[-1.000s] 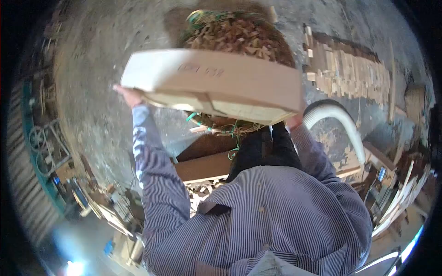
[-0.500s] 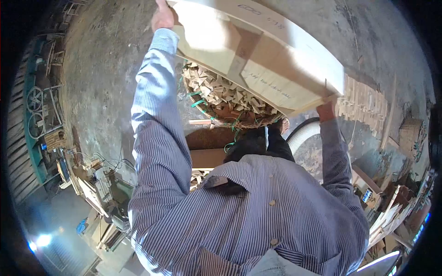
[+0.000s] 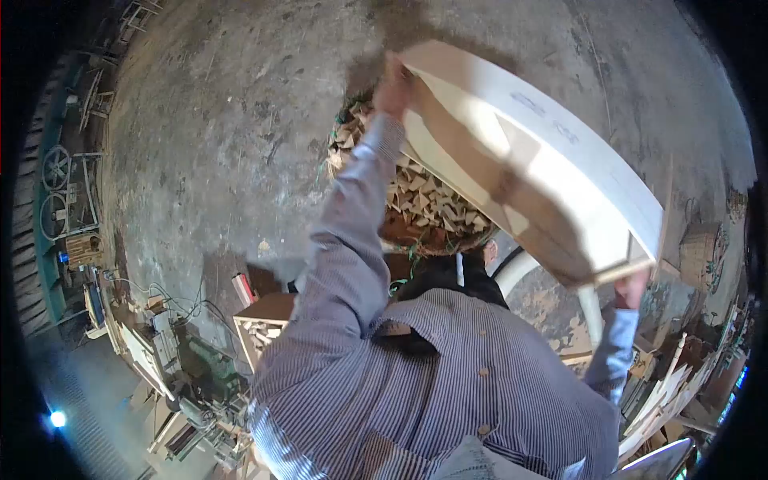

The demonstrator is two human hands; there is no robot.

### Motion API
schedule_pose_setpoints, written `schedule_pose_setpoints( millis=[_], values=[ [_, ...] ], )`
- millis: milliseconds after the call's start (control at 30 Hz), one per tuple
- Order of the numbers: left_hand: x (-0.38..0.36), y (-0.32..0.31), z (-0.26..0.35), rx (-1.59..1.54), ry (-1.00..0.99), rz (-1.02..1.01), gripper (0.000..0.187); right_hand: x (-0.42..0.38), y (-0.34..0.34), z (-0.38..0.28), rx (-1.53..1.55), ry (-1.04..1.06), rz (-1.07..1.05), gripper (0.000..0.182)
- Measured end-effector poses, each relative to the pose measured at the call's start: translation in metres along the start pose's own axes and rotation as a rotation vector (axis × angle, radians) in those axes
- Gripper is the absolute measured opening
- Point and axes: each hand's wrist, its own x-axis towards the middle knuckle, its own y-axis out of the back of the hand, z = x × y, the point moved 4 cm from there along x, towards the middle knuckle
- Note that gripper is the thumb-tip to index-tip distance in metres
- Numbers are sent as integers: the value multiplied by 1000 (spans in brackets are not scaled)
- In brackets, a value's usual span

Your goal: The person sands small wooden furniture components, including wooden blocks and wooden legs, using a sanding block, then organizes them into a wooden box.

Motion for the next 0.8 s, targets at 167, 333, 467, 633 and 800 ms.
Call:
schedule_pose_setpoints(
  millis=[167,333,467,633,800],
  values=[
    [-104,-76,77,-859,405,-279,95,-72,77,-142,-313,23,194,59],
    [-132,-173,-4,-707,559,-386,76,-165,70,-267,-1244,292,242,52],
    [-108,-64,-153,-1034,438,223,33,-200,23,-279,-1042,83,534,60],
    [-88,43,-282,986,427,-187,67,-229,80,-240,-1887,116,402,59],
    [-84,18,-398,747,438,-431,70,-250,148,-209,-1157,-307,705,25]
  ],
)
